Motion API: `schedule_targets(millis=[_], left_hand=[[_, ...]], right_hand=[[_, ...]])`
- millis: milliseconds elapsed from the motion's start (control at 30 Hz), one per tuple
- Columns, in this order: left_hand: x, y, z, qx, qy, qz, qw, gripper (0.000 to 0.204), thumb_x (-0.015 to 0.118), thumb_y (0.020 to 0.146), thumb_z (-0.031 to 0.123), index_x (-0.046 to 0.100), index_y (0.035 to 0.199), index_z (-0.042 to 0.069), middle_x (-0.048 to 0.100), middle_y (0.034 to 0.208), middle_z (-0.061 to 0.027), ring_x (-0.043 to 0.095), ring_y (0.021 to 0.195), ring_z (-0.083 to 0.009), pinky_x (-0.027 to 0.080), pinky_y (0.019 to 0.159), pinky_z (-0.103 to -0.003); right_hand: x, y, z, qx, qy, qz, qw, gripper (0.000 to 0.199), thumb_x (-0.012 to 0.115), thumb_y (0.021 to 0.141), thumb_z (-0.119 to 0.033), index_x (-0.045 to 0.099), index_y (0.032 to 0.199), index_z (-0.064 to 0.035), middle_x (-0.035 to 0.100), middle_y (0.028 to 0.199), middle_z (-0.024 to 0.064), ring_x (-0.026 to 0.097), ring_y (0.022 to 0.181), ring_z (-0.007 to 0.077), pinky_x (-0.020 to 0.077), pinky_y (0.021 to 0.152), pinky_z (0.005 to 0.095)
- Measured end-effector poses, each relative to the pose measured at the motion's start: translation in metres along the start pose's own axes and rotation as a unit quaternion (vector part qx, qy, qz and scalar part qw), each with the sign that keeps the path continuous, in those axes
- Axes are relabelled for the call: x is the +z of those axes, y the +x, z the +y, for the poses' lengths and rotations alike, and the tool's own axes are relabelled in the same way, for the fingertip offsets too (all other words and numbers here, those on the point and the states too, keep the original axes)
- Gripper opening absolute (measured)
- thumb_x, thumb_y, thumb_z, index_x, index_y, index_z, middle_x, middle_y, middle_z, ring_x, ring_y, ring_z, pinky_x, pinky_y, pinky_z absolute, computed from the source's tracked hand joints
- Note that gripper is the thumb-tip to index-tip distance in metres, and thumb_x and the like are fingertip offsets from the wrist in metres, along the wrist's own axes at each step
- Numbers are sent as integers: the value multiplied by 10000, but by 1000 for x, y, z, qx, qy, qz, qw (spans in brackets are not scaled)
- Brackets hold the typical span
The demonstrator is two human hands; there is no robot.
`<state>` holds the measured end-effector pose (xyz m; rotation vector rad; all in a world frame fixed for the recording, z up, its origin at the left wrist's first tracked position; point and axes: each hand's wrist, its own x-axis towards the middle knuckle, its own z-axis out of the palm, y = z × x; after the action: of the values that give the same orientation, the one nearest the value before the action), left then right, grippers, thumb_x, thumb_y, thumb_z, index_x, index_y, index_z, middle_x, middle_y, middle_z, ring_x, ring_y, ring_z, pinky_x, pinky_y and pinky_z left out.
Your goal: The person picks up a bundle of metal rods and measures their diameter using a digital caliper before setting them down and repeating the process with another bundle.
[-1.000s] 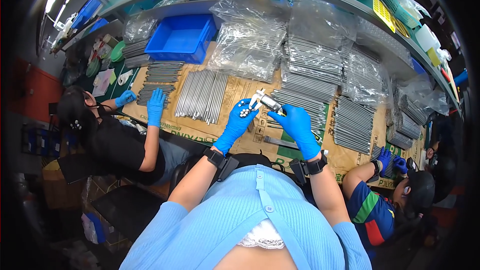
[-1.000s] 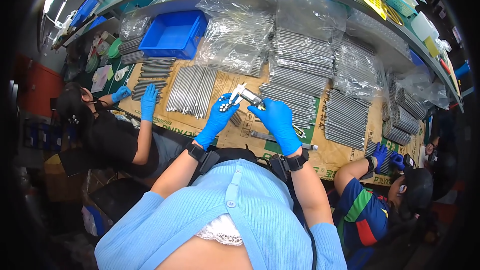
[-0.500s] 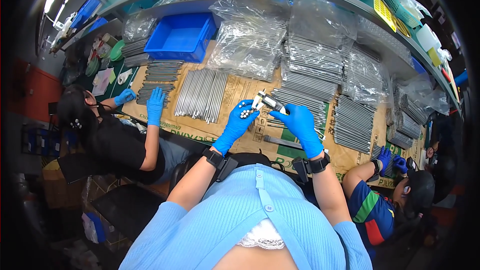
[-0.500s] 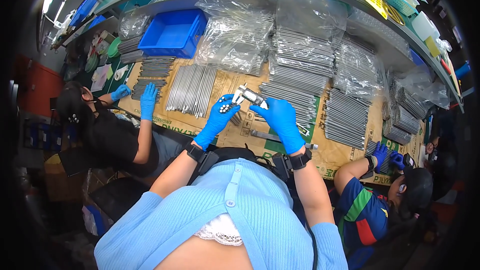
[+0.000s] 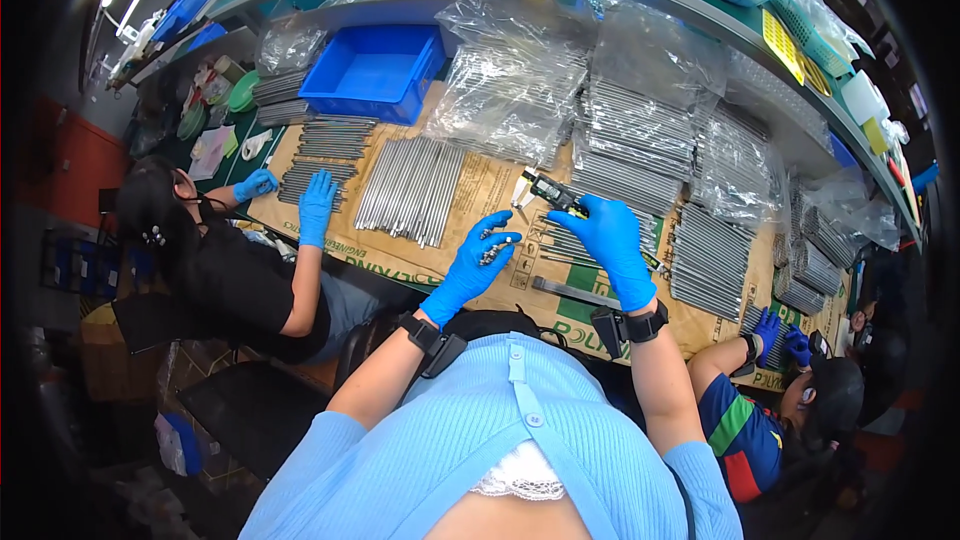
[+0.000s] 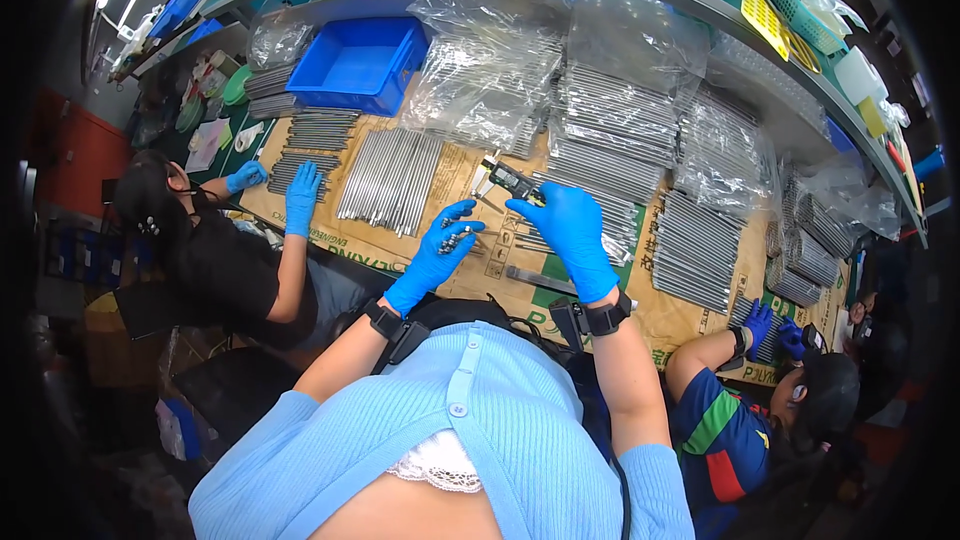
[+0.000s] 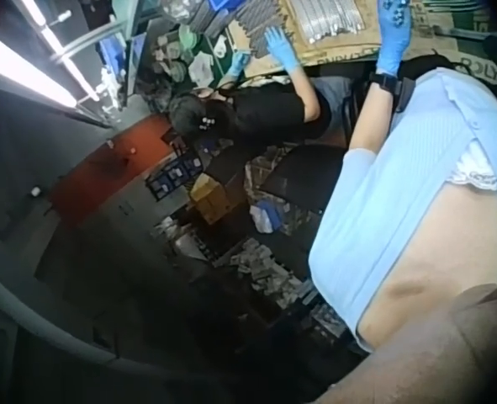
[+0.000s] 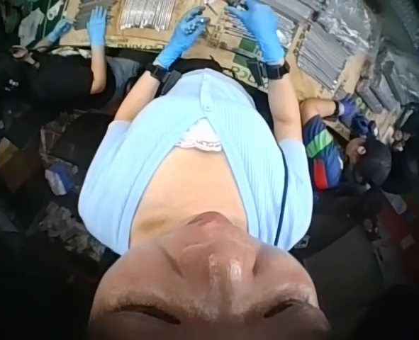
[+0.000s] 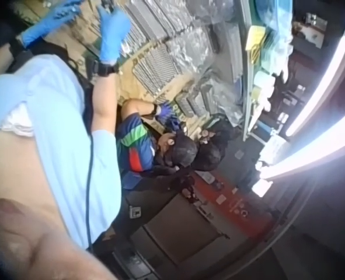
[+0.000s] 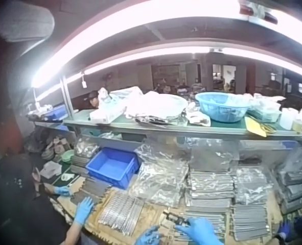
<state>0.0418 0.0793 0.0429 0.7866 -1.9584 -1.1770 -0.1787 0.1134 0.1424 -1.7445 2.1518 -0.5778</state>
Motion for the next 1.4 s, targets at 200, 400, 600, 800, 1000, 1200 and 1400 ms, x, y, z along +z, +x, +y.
schedule_targets(millis=[200,400,600,800,1000,1200,1400], left_hand=[[7,4,-1,-51,64,73,994,225,609,836,66,642,1059,70,481,1264,-119,565,1027,-219,466,860,-303],[1,8,-11,-45,-49,79,995,228,591,849,46,635,1073,51,547,1125,-91,546,1028,-195,456,854,-285],[-1,13,-4,-118,-112,85,983,223,603,846,46,615,1068,20,560,1079,-83,569,923,-150,468,784,-252],[5,12,-14,-110,-92,104,984,247,619,835,48,584,1073,-5,590,1005,-72,577,863,-124,470,748,-241],[5,9,-12,-70,-56,102,991,257,624,829,50,584,1077,-7,594,996,-76,578,849,-129,468,742,-247],[3,1,-9,-2,-17,84,996,287,616,822,34,613,1108,47,523,1146,-79,534,981,-158,449,819,-266],[-1,-10,-6,11,51,50,997,291,594,840,42,621,1128,69,445,1272,-84,484,1102,-215,417,909,-299]], right_hand=[[21,8,-11,-84,-13,17,996,512,643,728,-567,649,732,-55,568,532,117,601,509,268,464,459,358],[30,2,-8,-40,-5,5,999,510,640,739,-557,655,747,-47,578,551,128,600,516,273,462,467,358],[31,-9,-2,-9,16,-36,999,522,653,730,-561,665,750,-39,583,560,141,586,505,272,444,468,354],[31,-12,4,-10,-5,-37,999,540,655,718,-578,662,733,-38,569,539,133,577,487,270,437,457,351],[33,-15,11,-5,-8,-30,1000,547,664,708,-582,662,712,-35,561,521,124,567,468,263,428,445,345],[11,-19,4,-6,0,-30,1000,541,669,706,-575,665,720,-34,562,521,120,568,469,257,427,445,342],[-15,-15,-3,-27,-14,-7,999,535,677,698,-568,668,748,-36,567,527,119,574,478,255,432,452,338]])
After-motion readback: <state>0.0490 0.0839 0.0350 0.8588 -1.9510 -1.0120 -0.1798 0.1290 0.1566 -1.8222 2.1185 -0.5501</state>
